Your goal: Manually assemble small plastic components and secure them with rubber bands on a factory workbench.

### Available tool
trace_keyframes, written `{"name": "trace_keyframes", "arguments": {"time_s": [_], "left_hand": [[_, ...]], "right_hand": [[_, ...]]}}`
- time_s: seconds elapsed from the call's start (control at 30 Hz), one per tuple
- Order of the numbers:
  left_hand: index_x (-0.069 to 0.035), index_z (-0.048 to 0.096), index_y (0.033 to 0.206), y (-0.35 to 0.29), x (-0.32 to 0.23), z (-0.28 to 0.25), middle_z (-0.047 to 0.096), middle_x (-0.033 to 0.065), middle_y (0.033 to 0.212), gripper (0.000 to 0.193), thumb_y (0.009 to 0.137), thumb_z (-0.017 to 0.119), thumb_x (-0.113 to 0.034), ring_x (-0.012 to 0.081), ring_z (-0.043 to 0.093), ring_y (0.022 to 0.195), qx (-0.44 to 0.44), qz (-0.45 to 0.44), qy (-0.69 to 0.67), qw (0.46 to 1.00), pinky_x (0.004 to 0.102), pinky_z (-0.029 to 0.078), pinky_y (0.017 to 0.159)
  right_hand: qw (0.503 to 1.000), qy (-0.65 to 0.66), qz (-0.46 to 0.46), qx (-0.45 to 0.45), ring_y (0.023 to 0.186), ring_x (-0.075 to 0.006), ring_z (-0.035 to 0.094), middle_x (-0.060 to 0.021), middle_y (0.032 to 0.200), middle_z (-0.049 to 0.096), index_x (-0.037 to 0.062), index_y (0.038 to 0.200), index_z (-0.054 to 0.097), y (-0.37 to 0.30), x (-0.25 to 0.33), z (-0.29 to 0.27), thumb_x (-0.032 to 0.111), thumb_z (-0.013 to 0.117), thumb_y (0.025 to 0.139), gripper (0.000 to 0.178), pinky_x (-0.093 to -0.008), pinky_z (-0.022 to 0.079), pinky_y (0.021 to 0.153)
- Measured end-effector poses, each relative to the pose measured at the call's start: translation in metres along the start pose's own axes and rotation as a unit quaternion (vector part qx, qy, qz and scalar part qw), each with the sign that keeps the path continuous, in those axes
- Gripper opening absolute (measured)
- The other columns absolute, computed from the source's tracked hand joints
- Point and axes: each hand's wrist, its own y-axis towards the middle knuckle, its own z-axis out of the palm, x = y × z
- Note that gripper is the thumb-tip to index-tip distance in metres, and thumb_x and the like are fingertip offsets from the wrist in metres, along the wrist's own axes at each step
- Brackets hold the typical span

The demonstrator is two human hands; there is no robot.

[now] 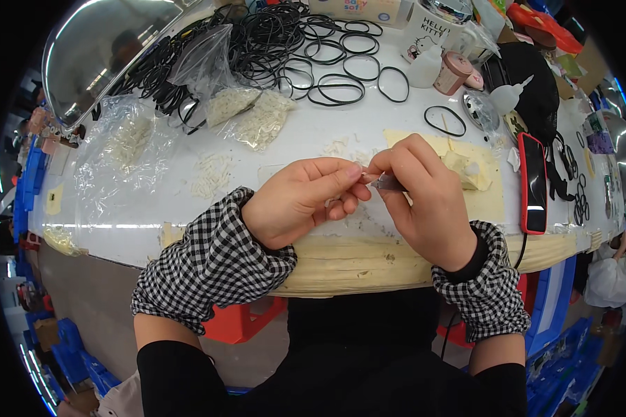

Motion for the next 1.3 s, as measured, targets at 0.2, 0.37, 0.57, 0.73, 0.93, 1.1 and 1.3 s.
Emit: {"name": "trace_keyframes", "arguments": {"time_s": [0.2, 0.37, 0.57, 0.73, 0.93, 1.1, 1.3], "left_hand": [[-0.003, 0.058, 0.096, 0.0, -0.002, -0.003, 0.057, 0.0015, 0.086, 0.014, 0.095, 0.054, -0.017, 0.0037, 0.044, 0.068, 0.034, 0.042, 0.005, 0.999, 0.0152, 0.038, 0.058], [-0.003, 0.058, 0.094, 0.0, -0.001, -0.005, 0.055, -0.0007, 0.081, 0.013, 0.094, 0.054, -0.015, 0.0032, 0.042, 0.065, 0.018, 0.063, 0.004, 0.998, 0.0145, 0.036, 0.056], [-0.004, 0.057, 0.095, 0.0, -0.003, 0.005, 0.052, -0.0024, 0.078, 0.016, 0.096, 0.051, -0.018, 0.0028, 0.039, 0.063, -0.043, 0.067, 0.014, 0.997, 0.0148, 0.033, 0.055], [-0.005, 0.055, 0.091, 0.001, -0.002, 0.0, 0.049, -0.0035, 0.077, 0.017, 0.097, 0.048, -0.02, 0.0025, 0.038, 0.063, 0.0, 0.083, -0.011, 0.996, 0.0156, 0.032, 0.056], [-0.006, 0.054, 0.094, 0.0, -0.001, -0.001, 0.048, -0.0039, 0.079, 0.016, 0.098, 0.048, -0.02, 0.0039, 0.036, 0.066, 0.037, 0.082, -0.021, 0.996, 0.0159, 0.032, 0.058], [-0.006, 0.053, 0.097, 0.001, 0.0, 0.0, 0.048, -0.0034, 0.081, 0.016, 0.098, 0.048, -0.021, 0.0048, 0.036, 0.067, 0.04, 0.083, -0.026, 0.995, 0.016, 0.032, 0.059], [-0.006, 0.053, 0.097, 0.001, 0.001, 0.0, 0.048, -0.0031, 0.082, 0.016, 0.098, 0.048, -0.021, 0.0048, 0.037, 0.068, 0.041, 0.084, -0.026, 0.995, 0.0159, 0.033, 0.06]], "right_hand": [[0.998, 0.046, -0.022, -0.034, 0.062, -0.0208, 0.058, -0.0059, 0.079, 0.053, 0.0082, 0.089, 0.063, -0.001, -0.003, 0.0, -0.005, 0.063, 0.069, 0.024, -0.0303, 0.047, 0.053], [0.997, 0.068, -0.03, -0.035, 0.063, -0.0193, 0.058, -0.0068, 0.079, 0.055, 0.0048, 0.089, 0.063, 0.0, -0.003, 0.003, -0.004, 0.065, 0.07, 0.021, -0.0288, 0.047, 0.054], [0.998, 0.05, -0.011, -0.026, 0.062, -0.0183, 0.059, -0.0069, 0.077, 0.056, 0.0021, 0.086, 0.06, 0.0, 0.0, 0.002, 0.001, 0.068, 0.073, 0.015, -0.0272, 0.048, 0.054], [1.0, 0.024, -0.001, -0.002, 0.059, -0.0187, 0.058, -0.0068, 0.073, 0.056, 0.0032, 0.086, 0.058, 0.003, 0.004, 0.0, 0.015, 0.07, 0.079, 0.018, -0.0275, 0.046, 0.053], [0.998, -0.062, 0.005, 0.016, 0.058, -0.0245, 0.057, -0.0073, 0.068, 0.056, 0.0048, 0.08, 0.053, -0.001, -0.003, 0.005, 0.031, 0.064, 0.085, 0.029, -0.0325, 0.043, 0.049], [0.997, -0.08, 0.01, 0.02, 0.057, -0.0266, 0.055, -0.0071, 0.066, 0.054, 0.0055, 0.078, 0.05, -0.002, -0.004, 0.006, 0.033, 0.061, 0.087, 0.03, -0.0349, 0.042, 0.048], [0.995, -0.094, -0.006, 0.013, 0.054, -0.0254, 0.053, -0.0063, 0.064, 0.052, 0.0063, 0.077, 0.051, -0.003, -0.006, 0.007, 0.032, 0.061, 0.087, 0.029, -0.0346, 0.041, 0.047]]}}
